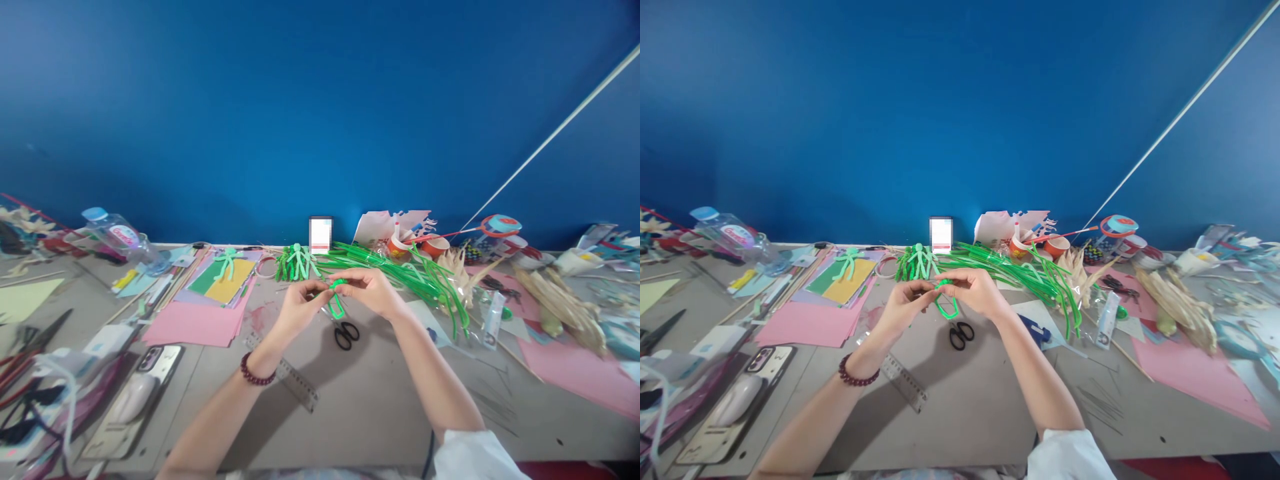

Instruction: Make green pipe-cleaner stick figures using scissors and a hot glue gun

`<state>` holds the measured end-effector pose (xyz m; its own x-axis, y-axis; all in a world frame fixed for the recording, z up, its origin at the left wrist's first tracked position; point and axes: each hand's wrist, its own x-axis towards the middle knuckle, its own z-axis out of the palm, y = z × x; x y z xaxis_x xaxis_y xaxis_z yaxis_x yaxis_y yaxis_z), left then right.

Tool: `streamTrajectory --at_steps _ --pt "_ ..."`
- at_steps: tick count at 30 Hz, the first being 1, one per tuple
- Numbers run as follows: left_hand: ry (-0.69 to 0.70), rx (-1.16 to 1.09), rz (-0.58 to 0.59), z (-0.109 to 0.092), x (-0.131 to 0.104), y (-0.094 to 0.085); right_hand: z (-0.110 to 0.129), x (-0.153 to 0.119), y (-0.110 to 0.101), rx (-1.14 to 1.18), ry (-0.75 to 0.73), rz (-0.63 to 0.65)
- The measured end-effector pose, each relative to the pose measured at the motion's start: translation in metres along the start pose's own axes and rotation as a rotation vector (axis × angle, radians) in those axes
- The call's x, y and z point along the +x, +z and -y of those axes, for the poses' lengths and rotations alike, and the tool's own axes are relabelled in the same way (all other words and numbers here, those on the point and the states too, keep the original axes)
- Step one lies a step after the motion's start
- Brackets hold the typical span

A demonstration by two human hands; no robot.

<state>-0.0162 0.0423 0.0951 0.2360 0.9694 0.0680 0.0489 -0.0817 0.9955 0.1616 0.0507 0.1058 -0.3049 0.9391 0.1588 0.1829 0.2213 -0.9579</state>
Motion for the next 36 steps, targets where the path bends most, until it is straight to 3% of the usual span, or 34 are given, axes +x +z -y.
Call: streamTrajectory --at_steps 10,17,27,36 --pt "-0.033 -0.003 0.045 0.005 0.002 -0.002 0.002 -0.001 0.002 -0.058 0.032 -0.067" --pt "-0.05 0.021 0.012 0.003 0.002 -0.002 0.005 0.002 -0.005 0.088 0.09 0.026" --pt "0.42 0.49 -0.155 0.0 -0.008 0.003 0.0 -0.002 0.004 -0.043 0.068 -0.05" --pt "0.477 0.589 -0.161 -0.005 -0.013 0.003 0.007 -0.003 0.005 0.025 0.128 -0.1"
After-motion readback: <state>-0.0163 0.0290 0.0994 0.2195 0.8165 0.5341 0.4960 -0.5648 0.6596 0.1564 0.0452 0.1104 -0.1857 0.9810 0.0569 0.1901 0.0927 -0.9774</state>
